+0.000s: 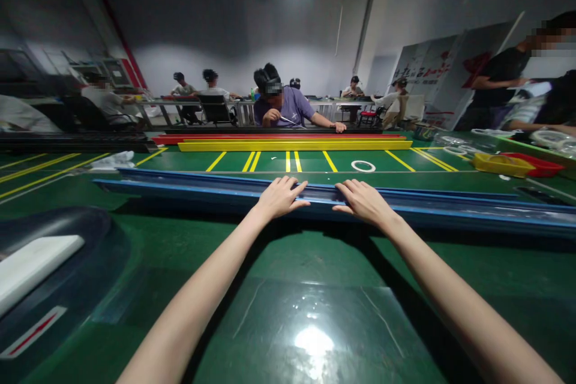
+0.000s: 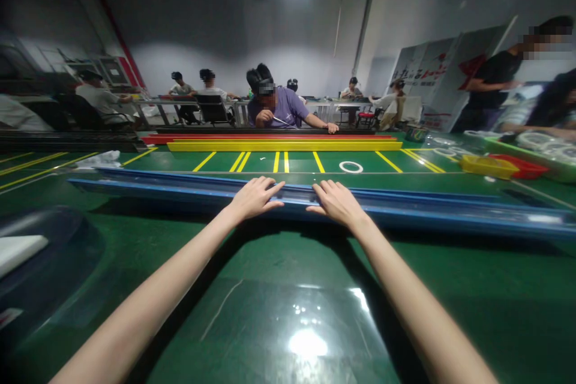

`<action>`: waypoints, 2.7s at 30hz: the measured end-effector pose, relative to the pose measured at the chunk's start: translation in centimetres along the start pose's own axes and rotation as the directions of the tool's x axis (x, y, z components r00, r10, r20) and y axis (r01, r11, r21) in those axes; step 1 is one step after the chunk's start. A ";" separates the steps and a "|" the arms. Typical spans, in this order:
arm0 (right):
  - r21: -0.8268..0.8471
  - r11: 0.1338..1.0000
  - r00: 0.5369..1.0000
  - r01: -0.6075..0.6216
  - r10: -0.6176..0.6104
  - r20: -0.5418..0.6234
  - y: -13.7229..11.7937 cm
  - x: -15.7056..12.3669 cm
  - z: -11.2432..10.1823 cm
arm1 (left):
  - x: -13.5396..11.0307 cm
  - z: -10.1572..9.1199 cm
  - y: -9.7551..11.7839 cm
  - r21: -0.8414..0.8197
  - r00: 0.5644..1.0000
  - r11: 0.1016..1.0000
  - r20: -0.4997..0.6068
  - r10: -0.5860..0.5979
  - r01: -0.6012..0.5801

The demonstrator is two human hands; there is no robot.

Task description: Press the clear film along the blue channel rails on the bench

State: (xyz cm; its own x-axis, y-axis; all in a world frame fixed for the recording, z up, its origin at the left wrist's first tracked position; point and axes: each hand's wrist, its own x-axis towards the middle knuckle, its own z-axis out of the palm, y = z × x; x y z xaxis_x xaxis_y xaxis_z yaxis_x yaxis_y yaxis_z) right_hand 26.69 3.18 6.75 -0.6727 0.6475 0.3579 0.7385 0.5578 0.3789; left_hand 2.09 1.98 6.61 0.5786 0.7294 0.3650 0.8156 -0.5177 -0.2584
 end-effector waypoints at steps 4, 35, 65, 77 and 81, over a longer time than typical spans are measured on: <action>0.026 0.999 1.000 0.030 -0.030 -0.007 -0.7 -1.6 0.0 | -1.5 0.2 1.7 -0.043 1.000 0.999 -0.009 -0.018 0.017; 0.144 0.989 0.999 0.018 -0.023 0.029 -6.8 -2.3 1.9 | -6.2 2.7 1.5 -0.093 0.988 0.984 0.041 -0.151 0.154; 0.226 0.866 0.894 -0.447 0.424 0.145 -2.9 -6.6 0.9 | -0.9 2.0 8.7 -0.140 0.998 0.990 -0.062 -0.022 0.013; 0.177 0.897 0.915 -0.404 0.397 0.075 -4.5 -6.0 2.0 | -0.6 2.5 9.8 -0.177 0.986 0.971 -0.018 -0.168 0.162; 0.231 0.900 0.929 -0.369 0.363 0.070 -4.8 -5.8 1.8 | -1.6 2.6 8.5 -0.146 0.982 0.972 0.000 -0.187 0.185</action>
State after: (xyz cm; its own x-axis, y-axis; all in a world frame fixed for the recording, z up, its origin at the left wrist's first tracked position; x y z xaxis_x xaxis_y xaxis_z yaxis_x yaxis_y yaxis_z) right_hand 27.09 -2.32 1.33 -0.3541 0.8403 0.4105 0.9235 0.3835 0.0116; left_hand 8.10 -2.47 1.51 0.4160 0.8131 0.4072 0.8995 -0.4336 -0.0533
